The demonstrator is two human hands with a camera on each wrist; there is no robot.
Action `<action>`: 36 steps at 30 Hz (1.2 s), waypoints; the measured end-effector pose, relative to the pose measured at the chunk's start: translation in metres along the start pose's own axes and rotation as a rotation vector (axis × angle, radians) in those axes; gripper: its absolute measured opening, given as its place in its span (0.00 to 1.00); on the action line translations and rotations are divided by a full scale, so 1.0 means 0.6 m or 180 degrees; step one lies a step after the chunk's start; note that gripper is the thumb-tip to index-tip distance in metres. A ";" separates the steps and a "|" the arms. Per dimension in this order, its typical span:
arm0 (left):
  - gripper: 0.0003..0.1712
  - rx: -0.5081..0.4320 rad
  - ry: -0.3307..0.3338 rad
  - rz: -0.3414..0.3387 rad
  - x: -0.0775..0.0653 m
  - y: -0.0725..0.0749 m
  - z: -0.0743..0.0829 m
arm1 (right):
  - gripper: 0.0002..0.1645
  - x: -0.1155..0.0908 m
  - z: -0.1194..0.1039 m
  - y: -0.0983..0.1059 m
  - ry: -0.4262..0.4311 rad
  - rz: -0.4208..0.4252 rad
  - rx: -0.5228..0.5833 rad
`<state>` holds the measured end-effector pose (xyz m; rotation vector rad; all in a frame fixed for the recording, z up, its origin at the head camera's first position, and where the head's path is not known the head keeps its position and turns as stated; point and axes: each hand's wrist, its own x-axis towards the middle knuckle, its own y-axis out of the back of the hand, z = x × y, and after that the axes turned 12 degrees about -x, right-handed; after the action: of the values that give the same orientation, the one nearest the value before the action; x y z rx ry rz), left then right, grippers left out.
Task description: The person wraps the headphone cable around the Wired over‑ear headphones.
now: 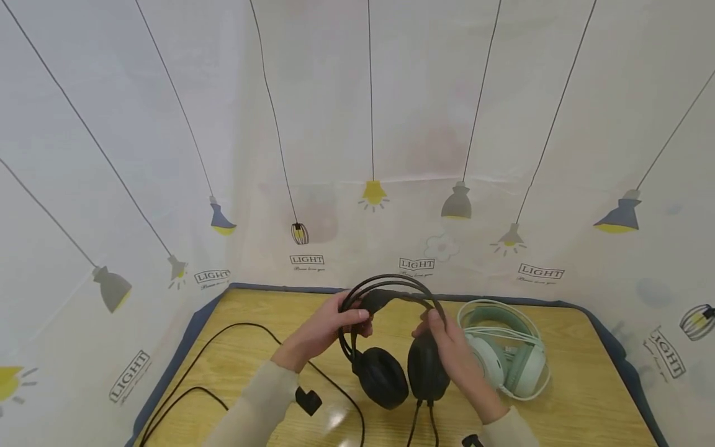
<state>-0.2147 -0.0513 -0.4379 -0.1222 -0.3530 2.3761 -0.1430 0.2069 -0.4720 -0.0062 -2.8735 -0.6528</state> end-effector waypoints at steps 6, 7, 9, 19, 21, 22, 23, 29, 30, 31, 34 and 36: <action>0.19 -0.0050 0.0252 0.0035 0.001 -0.012 0.024 | 0.21 0.003 -0.010 0.010 0.0109 -0.0147 -0.0155; 0.19 -0.0012 0.0302 0.0064 0.001 -0.014 0.024 | 0.21 0.003 -0.010 0.011 0.0113 -0.0159 -0.0171; 0.17 0.0018 0.0404 0.0130 0.003 -0.018 0.019 | 0.21 0.003 -0.011 0.013 0.0108 -0.0166 -0.0231; 0.21 -0.0400 0.0608 -0.0219 0.000 -0.005 0.009 | 0.23 0.009 -0.011 0.028 0.0092 -0.0524 -0.0603; 0.22 -0.0287 0.0620 -0.0257 -0.002 -0.006 0.013 | 0.23 0.009 -0.010 0.029 0.0136 -0.0606 -0.0648; 0.21 -0.0182 0.0632 -0.0250 -0.002 -0.006 0.015 | 0.22 0.009 -0.011 0.028 0.0160 -0.0624 -0.0687; 0.19 -0.0077 0.0644 -0.0235 -0.003 -0.007 0.017 | 0.22 0.010 -0.011 0.028 0.0181 -0.0640 -0.0715; 0.13 0.0206 0.0599 0.0089 -0.006 -0.022 0.009 | 0.20 0.009 -0.010 0.028 0.0211 -0.0638 -0.0820; 0.13 0.0154 0.0579 0.0153 -0.007 -0.025 0.006 | 0.20 0.009 -0.010 0.029 0.0203 -0.0645 -0.0820; 0.13 0.0088 0.0574 0.0214 -0.007 -0.026 0.002 | 0.20 0.009 -0.010 0.029 0.0198 -0.0656 -0.0822; 0.11 -0.0041 0.0531 0.0299 -0.010 -0.031 -0.004 | 0.20 0.010 -0.011 0.032 0.0191 -0.0685 -0.0836; 0.12 -0.0122 0.0525 0.0296 -0.011 -0.032 -0.004 | 0.20 0.012 -0.013 0.034 0.0220 -0.0680 -0.0877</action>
<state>-0.1970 -0.0416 -0.4346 -0.3573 -0.3199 2.4309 -0.1477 0.2217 -0.4549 0.2811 -2.7166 -1.0622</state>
